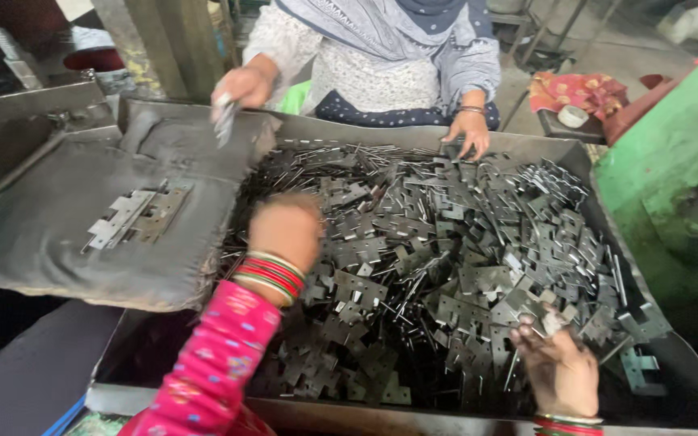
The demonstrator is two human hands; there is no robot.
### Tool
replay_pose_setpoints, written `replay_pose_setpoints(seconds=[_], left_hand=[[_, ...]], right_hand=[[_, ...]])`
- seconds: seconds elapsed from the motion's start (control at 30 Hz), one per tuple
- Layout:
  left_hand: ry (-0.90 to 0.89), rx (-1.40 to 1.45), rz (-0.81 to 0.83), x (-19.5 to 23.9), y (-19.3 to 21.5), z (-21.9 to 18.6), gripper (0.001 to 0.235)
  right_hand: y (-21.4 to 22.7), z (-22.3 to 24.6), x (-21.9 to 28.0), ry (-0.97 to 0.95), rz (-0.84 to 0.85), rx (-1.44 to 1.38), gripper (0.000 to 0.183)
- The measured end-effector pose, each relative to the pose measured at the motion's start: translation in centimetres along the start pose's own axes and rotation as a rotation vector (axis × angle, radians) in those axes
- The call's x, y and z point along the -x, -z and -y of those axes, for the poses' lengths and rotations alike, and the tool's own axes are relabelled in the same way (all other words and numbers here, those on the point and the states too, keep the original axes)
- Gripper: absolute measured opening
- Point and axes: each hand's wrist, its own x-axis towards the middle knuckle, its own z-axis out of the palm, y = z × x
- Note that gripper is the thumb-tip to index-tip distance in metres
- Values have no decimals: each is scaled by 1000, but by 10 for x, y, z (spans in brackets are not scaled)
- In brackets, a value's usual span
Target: The person sorts through a bin of metal hinge components by hand, picking up individual pieces and moving them to different areas of the workspace.
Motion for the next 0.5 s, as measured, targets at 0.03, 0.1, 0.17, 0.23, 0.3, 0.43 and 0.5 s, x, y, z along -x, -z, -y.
replay_pose_setpoints(seconds=[0.03,0.1,0.17,0.23,0.3,0.43,0.5], left_hand=[[-91,131,253,8,-18,-27,9],[-217,98,344,35,-55,-73,20],[-275,122,269,62,-85,-96,24],[-360,-44,314,71,-101,-109,23],[-336,-66,380,62,-103,-113,24],[-273,-62,494,33,-77,-108,21],[-212,30,545,21,-72,-104,23]], right_hand=[[-2,-3,9,-32,78,-78,26],[-6,-5,19,-57,154,-152,27],[-13,-13,30,-27,508,-610,34],[-23,-15,24,-91,390,-449,32],[-34,-26,15,-117,289,-98,36],[-68,-76,-8,614,301,1101,46],[-79,-99,-7,735,294,1362,56]])
